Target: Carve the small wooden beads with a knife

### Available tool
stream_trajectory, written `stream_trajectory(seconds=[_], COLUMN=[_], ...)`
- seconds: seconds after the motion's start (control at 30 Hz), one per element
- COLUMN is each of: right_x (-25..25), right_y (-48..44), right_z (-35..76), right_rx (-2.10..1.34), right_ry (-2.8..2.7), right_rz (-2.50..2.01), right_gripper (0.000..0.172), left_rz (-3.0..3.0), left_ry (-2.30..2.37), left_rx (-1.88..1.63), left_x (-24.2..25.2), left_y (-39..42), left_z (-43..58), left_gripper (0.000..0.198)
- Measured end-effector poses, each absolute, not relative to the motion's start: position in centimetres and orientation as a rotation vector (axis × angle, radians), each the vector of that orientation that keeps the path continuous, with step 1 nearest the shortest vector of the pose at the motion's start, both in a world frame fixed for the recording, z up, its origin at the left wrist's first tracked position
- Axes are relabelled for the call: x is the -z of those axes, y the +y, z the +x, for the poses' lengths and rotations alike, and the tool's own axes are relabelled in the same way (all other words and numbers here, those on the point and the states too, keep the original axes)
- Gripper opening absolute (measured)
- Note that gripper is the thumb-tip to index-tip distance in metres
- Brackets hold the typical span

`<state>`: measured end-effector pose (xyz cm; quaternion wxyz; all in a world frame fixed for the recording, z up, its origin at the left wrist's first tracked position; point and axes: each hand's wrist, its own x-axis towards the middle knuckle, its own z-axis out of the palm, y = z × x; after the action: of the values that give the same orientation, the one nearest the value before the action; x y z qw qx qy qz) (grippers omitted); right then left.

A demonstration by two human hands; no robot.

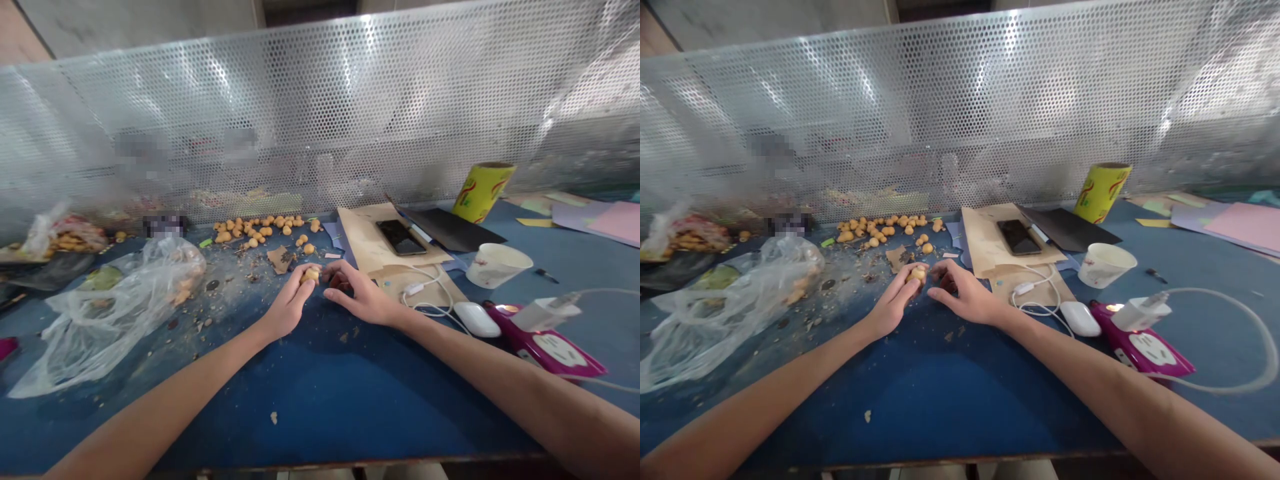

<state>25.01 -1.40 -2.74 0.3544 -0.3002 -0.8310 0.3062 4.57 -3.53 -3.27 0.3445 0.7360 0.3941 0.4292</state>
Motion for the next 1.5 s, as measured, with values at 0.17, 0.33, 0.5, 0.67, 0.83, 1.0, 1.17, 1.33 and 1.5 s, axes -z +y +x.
stream_trajectory(seconds=[0.17, 0.33, 0.5, 0.67, 0.83, 1.0, 1.17, 1.33, 1.5], right_x=[2.5, 3.1, 3.6, 2.6, 2.5, 2.9, 3.1, 3.6, 3.8], right_y=[-2.6, -3.2, -2.9, -2.8, -2.9, -3.0, -3.0, -3.0, -2.7], right_z=[23.5, 22.4, 22.6, 23.0, 22.9, 22.9, 22.8, 22.7, 22.9], right_rx=[-1.114, -1.312, -1.264, -1.221, -1.504, -1.752, -2.075, -2.084, -2.140], right_ry=[-1.986, -1.826, -1.826, -1.832, -1.776, -1.602, -1.368, -1.355, -1.278], right_rz=[-0.677, -0.612, -0.698, -0.710, -0.624, -0.637, -0.628, -0.654, -0.683], right_gripper=[0.042, 0.038, 0.030, 0.032, 0.034, 0.034, 0.047, 0.045, 0.040], left_rz=[1.986, 2.277, 2.611, 2.710, 2.680, 2.575, 2.393, 2.267, 2.252], left_ry=[1.009, 0.990, 1.042, 1.109, 1.032, 0.927, 0.908, 0.896, 0.771], left_rx=[-1.258, -1.322, -1.199, -1.260, -1.373, -1.372, -1.307, -1.172, -1.092], left_x=[3.6, 4.0, 3.9, 3.5, 3.3, 3.2, 3.6, 3.5, 3.2], left_y=[-3.3, -3.3, -3.7, -4.0, -4.2, -4.1, -3.6, -3.4, -3.5], left_z=[5.0, 4.9, 4.9, 4.9, 4.9, 4.9, 4.9, 4.7, 4.9], left_gripper=[0.041, 0.039, 0.052, 0.059, 0.050, 0.032, 0.022, 0.023, 0.033])
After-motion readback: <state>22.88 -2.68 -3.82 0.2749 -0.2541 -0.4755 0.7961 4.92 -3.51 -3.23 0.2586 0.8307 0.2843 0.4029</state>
